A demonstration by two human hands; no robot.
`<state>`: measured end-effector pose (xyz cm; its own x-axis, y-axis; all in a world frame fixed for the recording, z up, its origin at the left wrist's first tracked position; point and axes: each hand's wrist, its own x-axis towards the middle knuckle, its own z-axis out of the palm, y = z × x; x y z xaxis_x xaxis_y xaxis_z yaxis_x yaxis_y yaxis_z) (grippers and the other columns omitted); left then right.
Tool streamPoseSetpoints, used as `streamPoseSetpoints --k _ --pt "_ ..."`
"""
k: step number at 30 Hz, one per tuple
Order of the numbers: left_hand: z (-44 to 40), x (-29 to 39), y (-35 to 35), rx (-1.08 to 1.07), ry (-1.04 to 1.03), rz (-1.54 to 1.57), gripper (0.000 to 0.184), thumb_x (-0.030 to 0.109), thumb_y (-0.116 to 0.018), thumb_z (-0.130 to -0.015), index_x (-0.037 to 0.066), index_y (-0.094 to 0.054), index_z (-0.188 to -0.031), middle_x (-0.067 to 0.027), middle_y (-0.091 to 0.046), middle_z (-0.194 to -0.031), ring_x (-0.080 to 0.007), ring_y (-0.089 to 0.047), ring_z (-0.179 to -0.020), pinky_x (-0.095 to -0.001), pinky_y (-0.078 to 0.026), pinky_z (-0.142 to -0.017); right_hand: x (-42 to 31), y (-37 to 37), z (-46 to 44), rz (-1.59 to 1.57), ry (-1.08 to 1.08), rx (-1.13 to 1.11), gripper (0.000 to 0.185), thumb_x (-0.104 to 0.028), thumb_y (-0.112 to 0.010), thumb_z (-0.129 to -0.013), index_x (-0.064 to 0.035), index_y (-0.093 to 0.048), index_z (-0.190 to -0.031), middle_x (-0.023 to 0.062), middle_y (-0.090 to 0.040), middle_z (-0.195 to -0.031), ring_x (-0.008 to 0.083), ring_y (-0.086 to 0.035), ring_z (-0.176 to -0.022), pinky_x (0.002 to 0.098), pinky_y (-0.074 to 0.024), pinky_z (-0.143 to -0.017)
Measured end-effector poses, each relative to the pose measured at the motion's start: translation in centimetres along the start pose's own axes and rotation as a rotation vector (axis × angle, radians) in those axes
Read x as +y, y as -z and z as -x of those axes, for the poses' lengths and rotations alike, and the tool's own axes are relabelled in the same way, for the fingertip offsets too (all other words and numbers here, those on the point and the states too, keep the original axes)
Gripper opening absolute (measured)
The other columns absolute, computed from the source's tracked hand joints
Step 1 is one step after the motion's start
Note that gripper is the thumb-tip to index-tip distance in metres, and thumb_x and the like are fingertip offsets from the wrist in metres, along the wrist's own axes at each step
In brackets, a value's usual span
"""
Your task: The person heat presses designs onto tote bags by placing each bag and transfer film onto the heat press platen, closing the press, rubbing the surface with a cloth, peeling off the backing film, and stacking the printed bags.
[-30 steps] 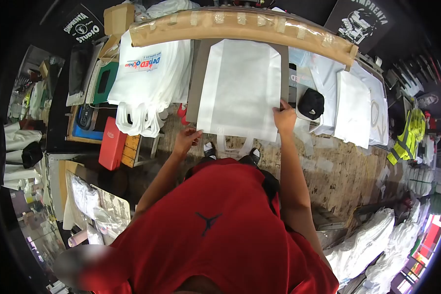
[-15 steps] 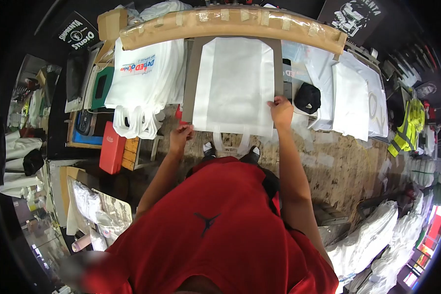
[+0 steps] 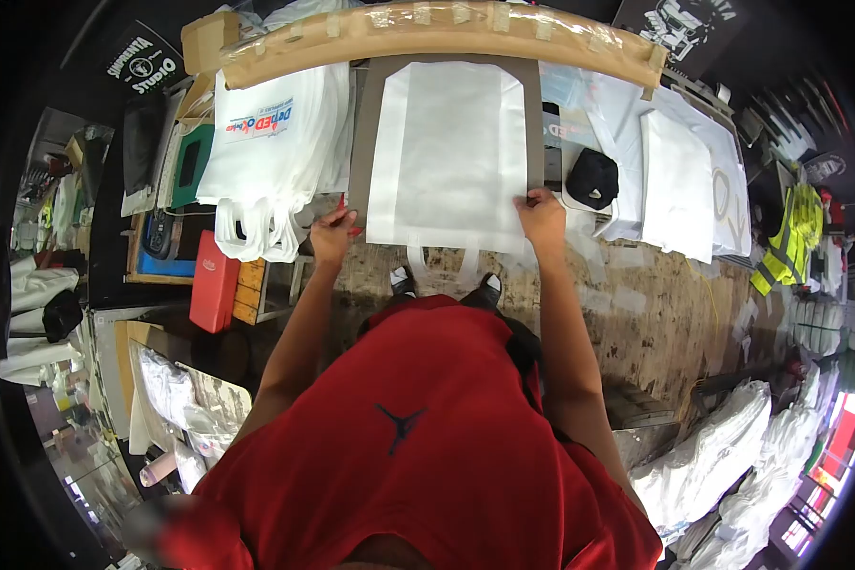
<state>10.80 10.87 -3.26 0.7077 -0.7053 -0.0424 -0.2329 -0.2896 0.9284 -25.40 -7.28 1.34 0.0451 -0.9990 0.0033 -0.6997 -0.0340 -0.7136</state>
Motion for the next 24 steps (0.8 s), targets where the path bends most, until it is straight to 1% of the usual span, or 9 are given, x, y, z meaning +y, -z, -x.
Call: streamPoseSetpoints --k 2,4,8,10,11,13,14,16,24 --pt "0.6 0.0 -0.3 0.013 0.054 0.057 0.030 0.017 -0.084 -0.083 -0.005 -0.075 -0.102 -0.0055 -0.072 -0.088 -0.0094 -0.063 -0.071 -0.0251 -0.053 -0.065 -0.1 0.1 -0.3 0.010 -0.036 -0.030 0.041 -0.028 -0.084 -0.076 0.0006 -0.068 -0.100 0.0153 -0.073 -0.082 0.0293 -0.072 -0.074 0.0374 -0.0554 -0.069" --pt "0.6 -1.1 -0.6 0.045 0.026 0.208 0.036 0.019 -0.085 -0.080 -0.006 -0.075 -0.104 -0.0075 -0.071 -0.073 -0.0103 -0.062 -0.064 -0.0279 -0.047 -0.054 0.3 -0.7 -0.6 0.127 0.019 -0.016 0.044 -0.027 -0.085 -0.073 0.0015 -0.067 -0.102 0.0155 -0.073 -0.082 0.0311 -0.072 -0.075 0.0388 -0.0556 -0.070" --pt "-0.8 -1.6 0.7 -0.063 0.031 0.060 0.029 0.018 -0.085 -0.080 -0.003 -0.076 -0.099 -0.0092 -0.068 -0.067 -0.0148 -0.063 -0.061 -0.0307 -0.049 -0.055 0.9 -1.0 -1.1 0.084 -0.012 -0.024 0.040 -0.026 -0.085 -0.071 0.0004 -0.068 -0.097 0.0152 -0.073 -0.082 0.0320 -0.072 -0.076 0.0398 -0.0557 -0.070" --pt "-0.8 -0.4 0.8 0.185 -0.436 -0.274 0.024 0.020 -0.084 -0.081 0.000 -0.077 -0.091 -0.0116 -0.068 -0.066 -0.0218 -0.065 -0.060 -0.0353 -0.050 -0.057 1.0 -1.0 -0.9 0.070 0.023 -0.006 0.036 -0.025 -0.086 -0.070 -0.0002 -0.070 -0.091 0.0152 -0.073 -0.081 0.0305 -0.072 -0.076 0.0392 -0.0555 -0.070" --pt "-0.5 0.8 0.8 0.181 -0.441 -0.274 0.024 0.020 -0.084 -0.081 0.000 -0.077 -0.091 -0.0116 -0.068 -0.066 -0.0218 -0.065 -0.060 -0.0353 -0.050 -0.057 1.1 -0.9 -1.0 0.068 0.020 0.000 0.036 -0.025 -0.086 -0.070 -0.0002 -0.070 -0.091 0.0152 -0.073 -0.081 0.0305 -0.072 -0.076 0.0392 -0.0555 -0.070" --pt "1.0 3.3 0.5 0.090 -0.172 -0.367 0.025 0.025 -0.082 -0.081 0.000 -0.076 -0.085 -0.0143 -0.071 -0.071 -0.0274 -0.068 -0.063 -0.0378 -0.052 -0.061 1.5 -0.8 -0.9 -0.037 -0.014 0.012 0.034 -0.026 -0.087 -0.070 -0.0007 -0.072 -0.087 0.0147 -0.074 -0.080 0.0288 -0.072 -0.075 0.0379 -0.0554 -0.069" --pt "1.5 3.4 0.3 0.090 -0.171 -0.367 0.025 0.025 -0.082 -0.081 0.000 -0.076 -0.085 -0.0143 -0.071 -0.071 -0.0274 -0.068 -0.063 -0.0378 -0.052 -0.061 1.5 -0.7 -0.8 -0.036 -0.014 0.011 0.034 -0.026 -0.087 -0.070 -0.0007 -0.072 -0.087 0.0147 -0.074 -0.080 0.0288 -0.072 -0.075 0.0379 -0.0554 -0.069" --pt "2.1 3.7 0.1 -0.147 -0.041 -0.404 0.031 0.029 -0.082 -0.079 -0.001 -0.076 -0.085 -0.0142 -0.073 -0.075 -0.0279 -0.070 -0.064 -0.0370 -0.053 -0.062 1.5 -0.5 -1.0 -0.059 0.012 0.012 0.034 -0.027 -0.088 -0.070 -0.0010 -0.073 -0.086 0.0135 -0.074 -0.080 0.0272 -0.072 -0.073 0.0366 -0.0552 -0.068" --pt "0.9 1.7 -0.3 -0.135 -0.087 -0.301 0.028 0.027 -0.083 -0.076 0.000 -0.077 -0.085 -0.0148 -0.073 -0.074 -0.0263 -0.072 -0.066 -0.0359 -0.054 -0.065 1.3 -0.2 -1.2 -0.055 -0.062 0.016 0.037 -0.033 -0.090 -0.068 -0.0028 -0.074 -0.083 0.0112 -0.074 -0.078 0.0253 -0.072 -0.071 0.0354 -0.0542 -0.067"
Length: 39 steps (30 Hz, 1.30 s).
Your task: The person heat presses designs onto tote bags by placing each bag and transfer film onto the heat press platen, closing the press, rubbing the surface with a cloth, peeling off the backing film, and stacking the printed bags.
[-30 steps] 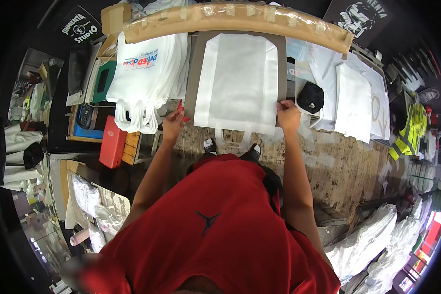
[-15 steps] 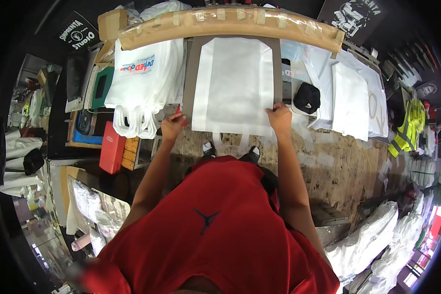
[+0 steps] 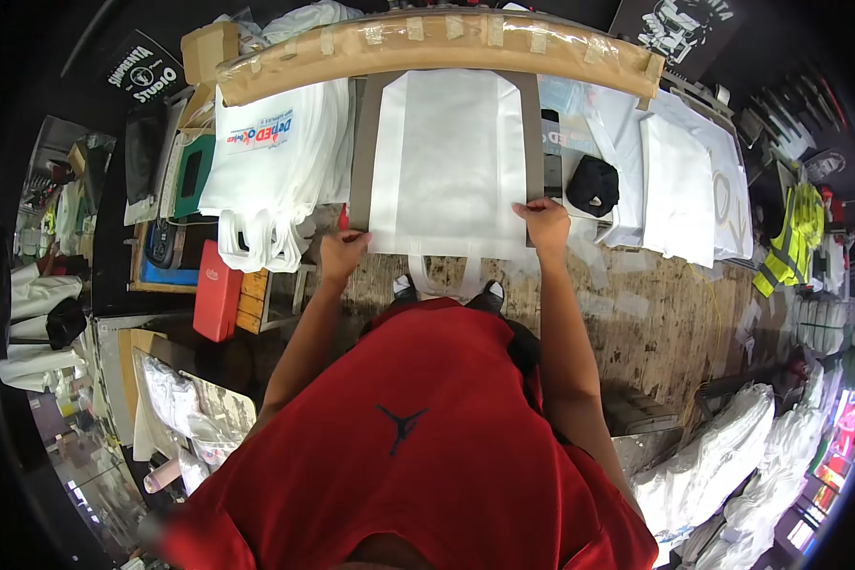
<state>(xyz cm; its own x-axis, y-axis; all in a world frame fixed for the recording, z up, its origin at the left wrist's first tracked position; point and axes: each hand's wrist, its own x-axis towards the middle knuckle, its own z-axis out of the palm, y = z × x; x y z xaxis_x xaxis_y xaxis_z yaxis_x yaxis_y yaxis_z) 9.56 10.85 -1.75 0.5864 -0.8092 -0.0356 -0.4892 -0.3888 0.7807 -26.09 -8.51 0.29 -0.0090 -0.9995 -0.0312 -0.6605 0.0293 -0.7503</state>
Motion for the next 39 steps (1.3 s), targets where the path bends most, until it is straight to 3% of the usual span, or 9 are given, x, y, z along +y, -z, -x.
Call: streamPoseSetpoints --k 17,19,22,27,29,30,33,34,39 --pt "-0.5 1.1 1.2 0.051 0.095 0.017 0.033 0.029 -0.082 -0.080 -0.003 -0.074 -0.085 -0.0114 -0.071 -0.070 -0.0193 -0.067 -0.064 -0.0337 -0.052 -0.063 -0.6 -0.2 0.6 -0.051 -0.078 0.059 0.037 -0.034 -0.090 -0.067 -0.0044 -0.073 -0.081 0.0093 -0.074 -0.076 0.0238 -0.071 -0.069 0.0347 -0.0536 -0.066" --pt "-0.6 1.1 1.2 0.014 0.030 0.117 0.025 0.020 -0.077 -0.089 -0.004 -0.071 -0.087 0.0012 -0.066 -0.071 -0.0061 -0.055 -0.064 -0.0257 -0.045 -0.058 -0.8 0.1 0.9 -0.061 -0.022 0.071 0.037 -0.034 -0.090 -0.066 -0.0047 -0.073 -0.081 0.0096 -0.073 -0.076 0.0248 -0.071 -0.069 0.0352 -0.0540 -0.066" --pt "-0.9 3.0 0.4 -0.093 0.002 0.377 0.015 0.014 -0.075 -0.088 0.001 -0.073 -0.094 -0.0026 -0.070 -0.076 -0.0088 -0.061 -0.066 -0.0270 -0.049 -0.064 -0.2 -0.2 0.6 -0.073 -0.042 0.063 0.036 -0.033 -0.090 -0.066 -0.0044 -0.073 -0.081 0.0107 -0.073 -0.075 0.0260 -0.071 -0.068 0.0361 -0.0542 -0.066" --pt "-0.1 13.3 0.7 -0.342 -0.176 0.354 0.015 0.013 -0.077 -0.087 0.002 -0.071 -0.096 -0.0037 -0.072 -0.087 -0.0102 -0.064 -0.077 -0.0255 -0.050 -0.072 -0.4 -0.1 0.7 -0.091 -0.055 0.088 0.037 -0.032 -0.089 -0.066 -0.0026 -0.072 -0.080 0.0128 -0.072 -0.074 0.0269 -0.071 -0.068 0.0372 -0.0544 -0.065" --pt "-0.1 16.3 -0.5 -0.359 -0.456 0.134 0.018 0.016 -0.077 -0.087 0.003 -0.071 -0.097 -0.0090 -0.073 -0.096 -0.0198 -0.067 -0.087 -0.0328 -0.053 -0.079 -0.8 0.3 0.8 -0.129 -0.073 0.034 0.037 -0.031 -0.089 -0.067 -0.0022 -0.071 -0.080 0.0129 -0.072 -0.074 0.0271 -0.071 -0.068 0.0373 -0.0545 -0.066" --pt "-0.8 15.6 -2.1 -0.401 -0.534 -0.010 0.029 0.021 -0.076 -0.086 0.004 -0.070 -0.108 -0.0145 -0.068 -0.120 -0.0308 -0.063 -0.109 -0.0417 -0.050 -0.094 -1.0 0.3 0.9 -0.112 -0.058 0.053 0.035 -0.029 -0.088 -0.068 -0.0019 -0.070 -0.080 0.0131 -0.071 -0.072 0.0285 -0.071 -0.068 0.0379 -0.0543 -0.065" --pt "-1.7 12.7 -8.3 -0.295 -0.662 -0.253 0.045 0.025 -0.076 -0.084 0.007 -0.065 -0.124 -0.0140 -0.059 -0.138 -0.0363 -0.052 -0.127 -0.0449 -0.042 -0.107 -1.1 0.3 0.9 -0.062 -0.044 0.044 0.033 -0.028 -0.087 -0.070 -0.0013 -0.069 -0.080 0.0148 -0.069 -0.070 0.0312 -0.070 -0.067 0.0389 -0.0539 -0.065" --pt "-2.2 11.1 -10.1 -0.336 -0.677 -0.306 0.067 0.029 -0.078 -0.082 0.010 -0.053 -0.142 -0.0141 -0.043 -0.155 -0.0397 -0.038 -0.141 -0.0528 -0.035 -0.114 -0.7 0.2 0.8 -0.085 -0.019 0.028 0.035 -0.029 -0.086 -0.072 -0.0007 -0.067 -0.078 0.0168 -0.068 -0.068 0.0335 -0.069 -0.067 0.0408 -0.0537 -0.065" --pt "-4.0 16.2 -12.0 -0.504 -0.367 -0.590 0.102 0.037 -0.085 -0.074 0.023 -0.029 -0.158 -0.0142 -0.017 -0.167 -0.0420 -0.017 -0.152 -0.0776 -0.029 -0.106 1.3 1.4 -3.0 -0.139 0.025 0.035 0.034 -0.031 -0.084 -0.077 -0.0004 -0.068 -0.078 0.0172 -0.068 -0.069 0.0342 -0.070 -0.068 0.0418 -0.0543 -0.064"
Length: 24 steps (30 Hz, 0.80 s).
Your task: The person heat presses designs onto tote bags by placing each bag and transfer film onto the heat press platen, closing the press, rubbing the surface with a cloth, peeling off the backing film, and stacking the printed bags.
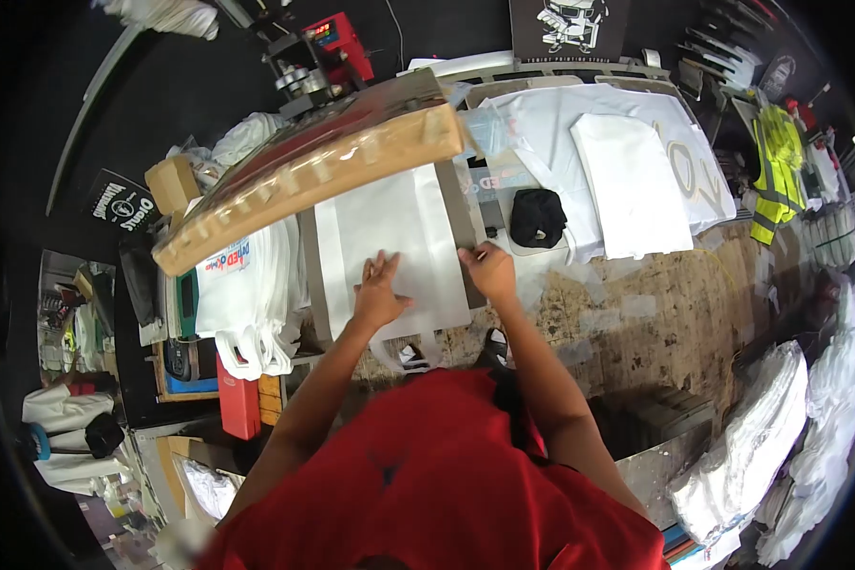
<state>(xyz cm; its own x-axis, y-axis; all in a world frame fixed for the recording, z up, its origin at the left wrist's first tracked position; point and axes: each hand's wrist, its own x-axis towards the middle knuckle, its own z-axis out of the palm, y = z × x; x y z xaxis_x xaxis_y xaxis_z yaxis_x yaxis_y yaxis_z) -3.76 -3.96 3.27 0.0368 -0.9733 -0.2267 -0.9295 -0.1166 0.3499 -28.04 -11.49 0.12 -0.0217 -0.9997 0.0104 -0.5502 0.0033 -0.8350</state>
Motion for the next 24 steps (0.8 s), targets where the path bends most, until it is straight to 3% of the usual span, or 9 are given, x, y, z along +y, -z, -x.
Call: streamPoseSetpoints --k 2,3,6,10,13,16,18,22,24 --pt "-1.6 1.2 1.7 -0.134 0.104 -0.054 0.125 0.042 -0.093 -0.061 0.029 -0.019 -0.160 -0.0131 -0.010 -0.169 -0.0476 -0.012 -0.151 -0.0800 -0.034 -0.101 1.7 0.8 -3.8 -0.068 0.052 0.015 0.029 -0.027 -0.083 -0.077 -0.0013 -0.069 -0.078 0.0169 -0.069 -0.070 0.0346 -0.071 -0.068 0.0411 -0.0554 -0.064" --pt "-3.1 0.8 1.5 -0.165 0.122 -0.088 0.146 0.043 -0.099 -0.046 0.031 -0.010 -0.161 -0.0127 -0.004 -0.169 -0.0513 -0.007 -0.150 -0.0813 -0.036 -0.098 3.0 1.0 -6.3 -0.045 0.104 0.037 0.026 -0.025 -0.081 -0.078 -0.0013 -0.070 -0.080 0.0178 -0.070 -0.073 0.0341 -0.071 -0.069 0.0408 -0.0555 -0.066" --pt "-4.7 3.1 3.9 -0.245 0.206 -0.102 0.152 0.039 -0.100 -0.040 0.034 -0.009 -0.161 -0.0156 -0.006 -0.168 -0.0528 -0.007 -0.150 -0.0809 -0.033 -0.101 5.3 1.3 -13.2 0.135 0.239 0.053 0.015 -0.016 -0.071 -0.080 -0.0017 -0.070 -0.077 0.0193 -0.070 -0.074 0.0375 -0.071 -0.074 0.0437 -0.0568 -0.071" --pt "-5.6 2.2 2.5 -0.225 0.211 -0.119 0.153 0.036 -0.101 -0.035 0.029 -0.014 -0.161 -0.0177 -0.015 -0.166 -0.0507 -0.015 -0.149 -0.0803 -0.035 -0.100 8.4 -1.5 -21.8 0.374 0.275 -0.130 0.019 -0.018 -0.060 -0.086 -0.0054 -0.068 -0.097 0.0237 -0.069 -0.096 0.0415 -0.067 -0.090 0.0493 -0.0545 -0.082" --pt "-5.7 -1.9 -1.1 -0.185 -0.086 0.079 0.147 0.032 -0.101 -0.033 0.021 -0.024 -0.158 -0.0193 -0.026 -0.161 -0.0468 -0.025 -0.147 -0.0796 -0.038 -0.099 10.9 -5.0 -27.3 0.636 0.397 -0.270 0.038 -0.019 -0.061 -0.085 -0.0121 -0.063 -0.122 0.0209 -0.063 -0.117 0.0368 -0.061 -0.110 0.0466 -0.0532 -0.092" --pt "-6.4 -2.0 -2.3 -0.175 -0.117 0.068 0.146 0.032 -0.101 -0.033 0.020 -0.025 -0.158 -0.0191 -0.028 -0.161 -0.0460 -0.026 -0.146 -0.0795 -0.038 -0.099 7.2 -5.7 -26.6 0.895 0.299 -0.421 0.036 -0.021 -0.059 -0.090 -0.0085 -0.062 -0.124 0.0201 -0.051 -0.128 0.0370 -0.050 -0.121 0.0483 -0.0515 -0.095" --pt "-6.7 -1.8 -2.4 -0.178 -0.100 0.036 0.145 0.032 -0.101 -0.033 0.020 -0.026 -0.157 -0.0189 -0.029 -0.160 -0.0455 -0.027 -0.146 -0.0793 -0.038 -0.098 8.3 -6.6 -27.5 0.786 0.242 -0.372 0.032 -0.020 -0.056 -0.093 -0.0081 -0.063 -0.122 0.0182 -0.055 -0.122 0.0343 -0.051 -0.119 0.0473 -0.0505 -0.095" --pt "-6.7 -2.0 -2.4 -0.173 -0.077 -0.003 0.143 0.031 -0.101 -0.033 0.019 -0.028 -0.156 -0.0187 -0.030 -0.159 -0.0445 -0.028 -0.146 -0.0791 -0.039 -0.098 8.5 -5.8 -29.0 0.926 0.434 -0.204 0.025 -0.023 -0.054 -0.096 -0.0080 -0.069 -0.107 0.0139 -0.060 -0.122 0.0310 -0.054 -0.119 0.0473 -0.0505 -0.092" --pt "-6.6 -2.4 -2.7 -0.159 -0.074 -0.033 0.143 0.031 -0.101 -0.033 0.018 -0.029 -0.156 -0.0185 -0.031 -0.159 -0.0440 -0.029 -0.146 -0.0790 -0.039 -0.098 8.5 -1.9 -30.3 0.686 0.340 -0.527 0.025 -0.024 -0.057 -0.095 -0.0066 -0.068 -0.109 0.0162 -0.062 -0.125 0.0329 -0.058 -0.118 0.0490 -0.0495 -0.094"
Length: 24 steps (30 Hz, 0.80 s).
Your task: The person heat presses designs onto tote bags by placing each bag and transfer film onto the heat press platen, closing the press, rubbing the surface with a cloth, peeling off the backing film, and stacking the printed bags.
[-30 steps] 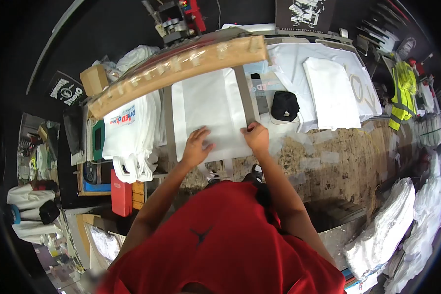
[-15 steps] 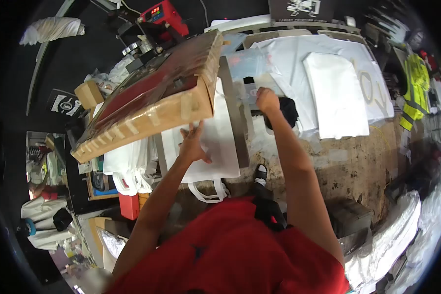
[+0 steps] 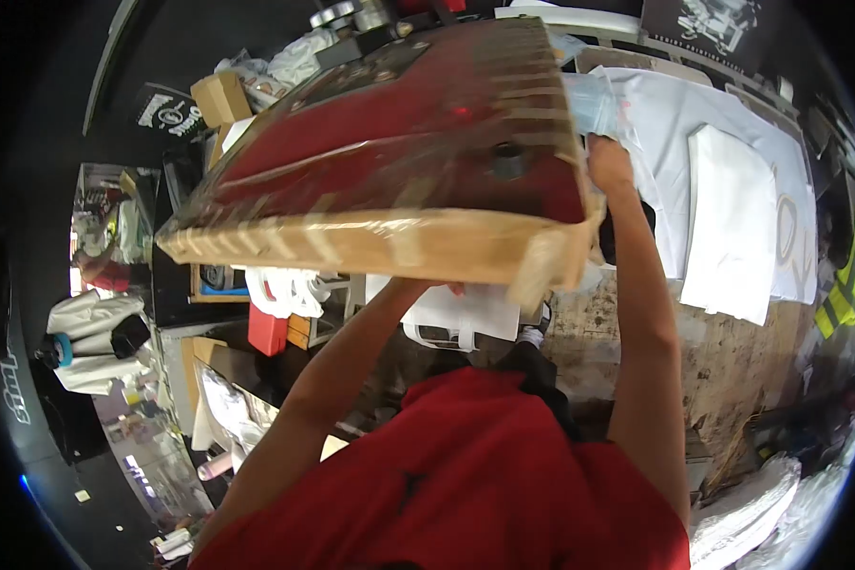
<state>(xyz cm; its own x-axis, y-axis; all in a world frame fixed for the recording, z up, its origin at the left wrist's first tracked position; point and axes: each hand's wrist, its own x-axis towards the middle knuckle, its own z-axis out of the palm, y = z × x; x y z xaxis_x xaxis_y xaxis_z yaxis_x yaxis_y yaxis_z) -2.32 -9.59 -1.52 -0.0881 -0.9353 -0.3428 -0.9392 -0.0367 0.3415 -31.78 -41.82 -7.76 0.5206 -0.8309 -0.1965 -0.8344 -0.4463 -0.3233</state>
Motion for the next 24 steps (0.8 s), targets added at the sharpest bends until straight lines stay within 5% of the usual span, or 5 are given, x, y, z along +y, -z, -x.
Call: streamPoseSetpoints --k 3,7,15,17,24 --pt "0.2 0.1 0.2 0.004 0.063 -0.041 0.141 0.030 -0.101 -0.033 0.017 -0.031 -0.155 -0.0183 -0.033 -0.158 -0.0433 -0.030 -0.145 -0.0789 -0.040 -0.098 -6.5 6.3 10.5 -0.435 0.132 0.070 0.028 -0.022 -0.062 -0.092 -0.0046 -0.067 -0.113 0.0204 -0.066 -0.123 0.0372 -0.062 -0.114 0.0508 -0.0488 -0.095" --pt "2.3 4.9 7.5 -0.100 0.237 -0.116 0.141 0.033 -0.100 -0.038 0.013 -0.026 -0.156 -0.0182 -0.024 -0.162 -0.0513 -0.024 -0.145 -0.0774 -0.041 -0.099 -18.3 1.5 16.4 -0.079 0.190 0.724 0.032 -0.020 -0.068 -0.089 -0.0033 -0.065 -0.116 0.0256 -0.068 -0.107 0.0465 -0.064 -0.096 0.0536 -0.0506 -0.089" --pt "9.3 -0.6 0.3 0.284 0.006 0.033 0.090 0.036 -0.086 -0.074 0.006 -0.044 -0.148 -0.0212 -0.032 -0.160 -0.0439 -0.026 -0.149 -0.0634 -0.031 -0.115 -31.6 -7.4 15.8 -0.245 0.352 0.682 0.032 -0.006 -0.057 -0.090 -0.0011 -0.060 -0.121 0.0203 -0.068 -0.121 0.0394 -0.061 -0.120 0.0498 -0.0458 -0.105" --pt "11.3 -2.8 -2.0 0.521 -0.358 0.149 0.062 0.023 -0.074 -0.087 0.004 -0.051 -0.142 -0.0245 -0.040 -0.153 -0.0401 -0.034 -0.146 -0.0534 -0.025 -0.121 -31.3 -8.4 16.1 -0.155 0.308 0.541 0.041 -0.005 -0.056 -0.089 -0.0034 -0.059 -0.129 0.0151 -0.063 -0.135 0.0368 -0.050 -0.136 0.0474 -0.0372 -0.116" --pt "12.7 -3.1 -1.8 0.652 -0.326 0.414 0.041 0.007 -0.074 -0.079 0.002 -0.057 -0.116 -0.0206 -0.050 -0.129 -0.0410 -0.047 -0.127 -0.0480 -0.038 -0.111 -33.8 -8.5 15.8 0.000 0.370 0.532 0.045 -0.006 -0.056 -0.089 -0.0088 -0.062 -0.134 0.0110 -0.062 -0.137 0.0363 -0.047 -0.138 0.0489 -0.0346 -0.117"
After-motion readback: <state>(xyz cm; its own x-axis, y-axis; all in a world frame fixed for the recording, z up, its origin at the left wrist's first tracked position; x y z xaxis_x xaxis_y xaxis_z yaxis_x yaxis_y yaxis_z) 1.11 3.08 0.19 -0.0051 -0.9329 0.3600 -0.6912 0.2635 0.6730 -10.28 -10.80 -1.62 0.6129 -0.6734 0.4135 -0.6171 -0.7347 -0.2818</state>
